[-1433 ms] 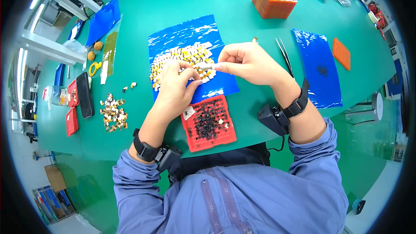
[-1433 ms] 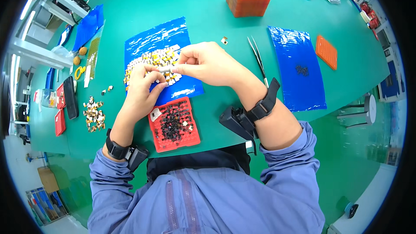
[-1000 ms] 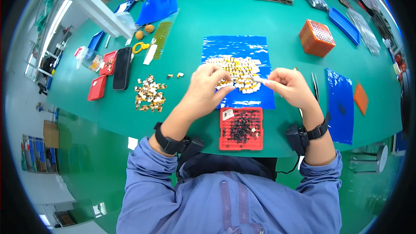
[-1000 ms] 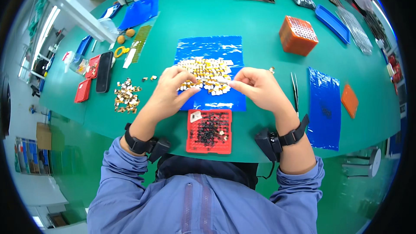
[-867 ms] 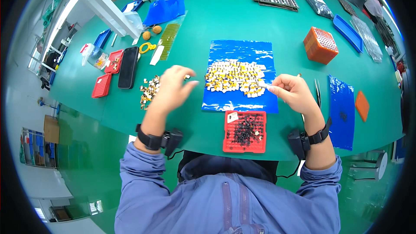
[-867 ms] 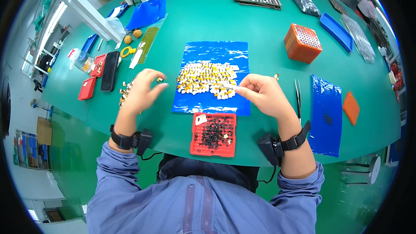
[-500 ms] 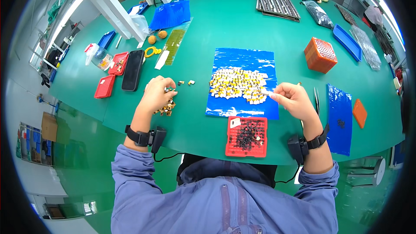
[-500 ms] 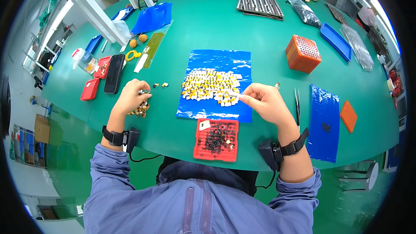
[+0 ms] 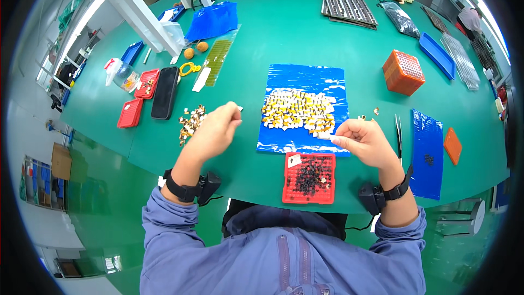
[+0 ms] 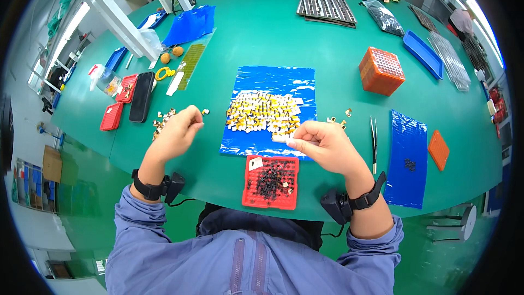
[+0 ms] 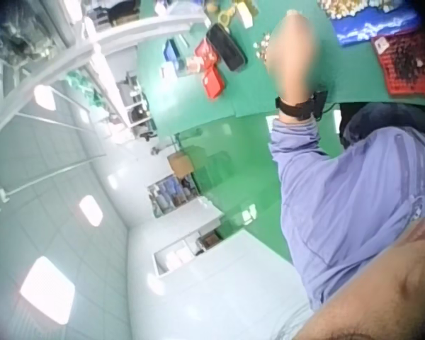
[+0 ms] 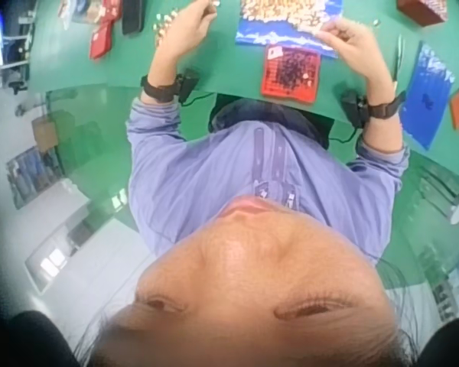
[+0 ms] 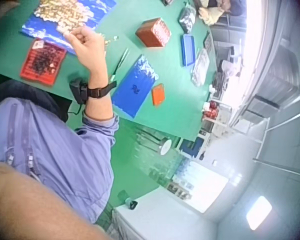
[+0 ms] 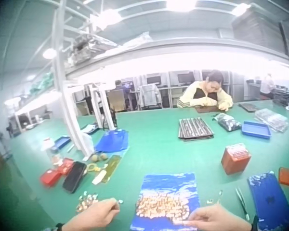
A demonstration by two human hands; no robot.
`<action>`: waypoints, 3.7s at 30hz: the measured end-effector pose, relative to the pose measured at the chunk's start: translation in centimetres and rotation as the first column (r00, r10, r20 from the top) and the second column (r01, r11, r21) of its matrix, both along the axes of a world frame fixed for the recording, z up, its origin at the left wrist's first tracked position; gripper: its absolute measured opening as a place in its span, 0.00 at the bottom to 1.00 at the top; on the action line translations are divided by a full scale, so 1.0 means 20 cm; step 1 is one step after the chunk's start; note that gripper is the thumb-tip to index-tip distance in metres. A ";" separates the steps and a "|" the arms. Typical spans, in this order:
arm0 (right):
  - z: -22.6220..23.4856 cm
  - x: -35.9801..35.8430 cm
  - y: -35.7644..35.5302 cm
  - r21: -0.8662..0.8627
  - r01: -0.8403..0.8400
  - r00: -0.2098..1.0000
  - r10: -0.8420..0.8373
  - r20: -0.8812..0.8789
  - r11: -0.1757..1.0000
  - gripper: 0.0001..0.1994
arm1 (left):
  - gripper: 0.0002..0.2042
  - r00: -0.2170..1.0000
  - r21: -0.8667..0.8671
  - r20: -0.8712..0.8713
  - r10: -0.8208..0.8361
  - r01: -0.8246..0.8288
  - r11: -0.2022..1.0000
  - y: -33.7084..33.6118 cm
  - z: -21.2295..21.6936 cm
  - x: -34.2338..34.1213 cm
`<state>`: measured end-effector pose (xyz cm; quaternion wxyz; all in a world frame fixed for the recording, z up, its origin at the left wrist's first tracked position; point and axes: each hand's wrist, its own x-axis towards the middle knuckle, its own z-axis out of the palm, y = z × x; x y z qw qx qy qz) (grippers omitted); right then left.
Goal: The person uses a white pen-like tool to pick up small electronic components from a red tray and place them onto a blue sheet. The person repeatedly picks up components and arranges them in rows on the sheet.
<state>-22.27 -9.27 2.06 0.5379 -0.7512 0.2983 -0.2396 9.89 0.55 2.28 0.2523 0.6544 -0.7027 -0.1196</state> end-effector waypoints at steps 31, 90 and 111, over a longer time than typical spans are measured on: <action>0.02 0.00 0.01 0.089 -0.164 0.986 0.162 0.032 0.982 0.12 | 0.06 -0.146 0.015 -0.982 0.122 0.582 0.813 -0.13 -0.17 -0.49; 0.02 -0.04 -0.02 -0.034 -0.286 0.952 0.288 0.101 0.958 0.06 | 0.05 -0.114 -0.007 -0.989 0.094 0.670 0.743 -0.11 -0.15 -0.51; -0.02 -0.08 -0.11 0.080 -0.179 0.983 0.181 -0.019 0.981 0.07 | 0.09 0.495 -0.097 -0.684 -0.535 0.665 0.740 -0.11 -0.08 -0.52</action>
